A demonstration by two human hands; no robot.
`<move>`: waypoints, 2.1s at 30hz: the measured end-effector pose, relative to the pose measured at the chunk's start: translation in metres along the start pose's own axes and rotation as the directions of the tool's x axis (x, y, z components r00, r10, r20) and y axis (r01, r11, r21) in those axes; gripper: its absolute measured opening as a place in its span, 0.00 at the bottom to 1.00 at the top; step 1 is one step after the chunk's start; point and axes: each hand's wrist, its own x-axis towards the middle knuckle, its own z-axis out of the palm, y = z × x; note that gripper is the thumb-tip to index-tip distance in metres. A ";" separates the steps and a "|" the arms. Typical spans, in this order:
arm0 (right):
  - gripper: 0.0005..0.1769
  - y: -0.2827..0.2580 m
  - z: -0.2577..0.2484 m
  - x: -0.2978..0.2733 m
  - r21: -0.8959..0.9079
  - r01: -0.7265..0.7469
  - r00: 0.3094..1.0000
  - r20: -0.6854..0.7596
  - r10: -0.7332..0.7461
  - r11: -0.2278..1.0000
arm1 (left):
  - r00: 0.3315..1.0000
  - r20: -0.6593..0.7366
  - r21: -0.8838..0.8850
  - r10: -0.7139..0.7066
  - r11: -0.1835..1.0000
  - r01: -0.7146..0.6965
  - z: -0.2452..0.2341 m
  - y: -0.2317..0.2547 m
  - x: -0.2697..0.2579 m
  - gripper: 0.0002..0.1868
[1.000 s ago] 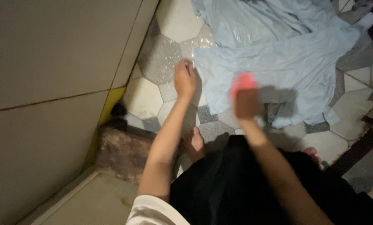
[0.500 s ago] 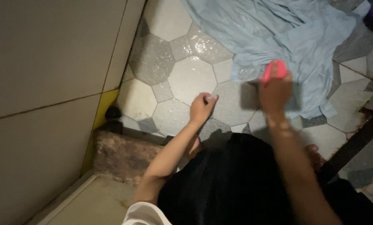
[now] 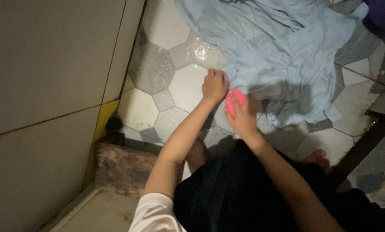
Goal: The person rubs a blue garment with a pink bar of soap on the floor next to a pile of laundry and a purple bucket.
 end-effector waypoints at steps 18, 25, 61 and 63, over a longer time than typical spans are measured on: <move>0.38 -0.027 -0.008 0.020 0.376 0.281 0.893 0.236 -0.384 0.883 | 0.996 -0.045 0.031 -0.082 0.996 0.083 -0.079 -0.077 0.026 0.12; 0.33 0.016 -0.027 0.038 0.244 0.096 0.988 0.098 -0.123 0.965 | 0.744 -0.654 0.117 0.138 0.990 -0.081 -0.148 -0.056 0.030 0.13; 0.35 -0.013 -0.012 0.085 0.200 -0.303 0.919 0.321 0.230 0.932 | 0.719 -0.265 -0.442 0.643 0.582 -0.683 -0.025 0.008 -0.101 0.17; 0.26 0.017 -0.011 0.072 0.169 -0.499 0.798 0.473 0.374 0.850 | 0.668 -0.322 -0.426 0.671 0.528 -0.735 -0.029 0.006 -0.100 0.15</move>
